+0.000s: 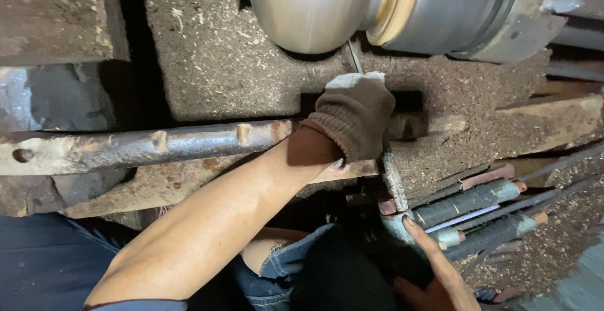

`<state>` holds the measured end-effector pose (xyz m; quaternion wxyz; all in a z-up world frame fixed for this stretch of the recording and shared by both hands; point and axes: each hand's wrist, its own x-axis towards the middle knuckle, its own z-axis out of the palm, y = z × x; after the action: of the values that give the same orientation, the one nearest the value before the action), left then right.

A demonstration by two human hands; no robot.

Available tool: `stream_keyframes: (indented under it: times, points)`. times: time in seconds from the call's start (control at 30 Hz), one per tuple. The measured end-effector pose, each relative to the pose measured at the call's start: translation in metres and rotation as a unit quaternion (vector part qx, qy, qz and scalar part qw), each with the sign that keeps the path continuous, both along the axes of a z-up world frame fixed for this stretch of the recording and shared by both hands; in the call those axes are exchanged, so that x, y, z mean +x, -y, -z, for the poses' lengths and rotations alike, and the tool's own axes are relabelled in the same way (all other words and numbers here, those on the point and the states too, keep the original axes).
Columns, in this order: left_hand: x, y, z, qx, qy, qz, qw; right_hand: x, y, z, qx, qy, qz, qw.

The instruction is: The person shapes a spinning wooden vessel on a lathe, holding a chisel against the rotating wood with both hands. They then stop the lathe, remove the vessel from the chuck, apply liquid from a squeeze bottle onto a spot on its surface, and work the tip area of the piece by hand.

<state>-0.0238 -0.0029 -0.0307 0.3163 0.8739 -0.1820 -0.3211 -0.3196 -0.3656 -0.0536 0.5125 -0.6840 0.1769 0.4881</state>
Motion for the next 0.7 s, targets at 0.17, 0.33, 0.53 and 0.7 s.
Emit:
stream_keyframes:
  times: [0.17,0.33,0.53,0.7]
  points:
    - [-0.003,-0.004,-0.015,-0.009,-0.004,0.01,1.0,0.01,-0.023,-0.008,-0.075,0.167,-0.092,0.979]
    - [-0.037,0.0,0.003,-0.096,0.231,-0.095,0.963,0.005,-0.02,-0.046,-0.09,0.095,0.051,0.99]
    - [-0.025,0.001,-0.007,-0.013,0.181,-0.014,0.983,-0.023,0.032,-0.074,0.044,0.111,0.207,0.971]
    - [-0.017,0.004,0.015,-0.015,0.084,-0.006,0.996,0.013,-0.02,-0.077,0.041,0.013,0.178,0.983]
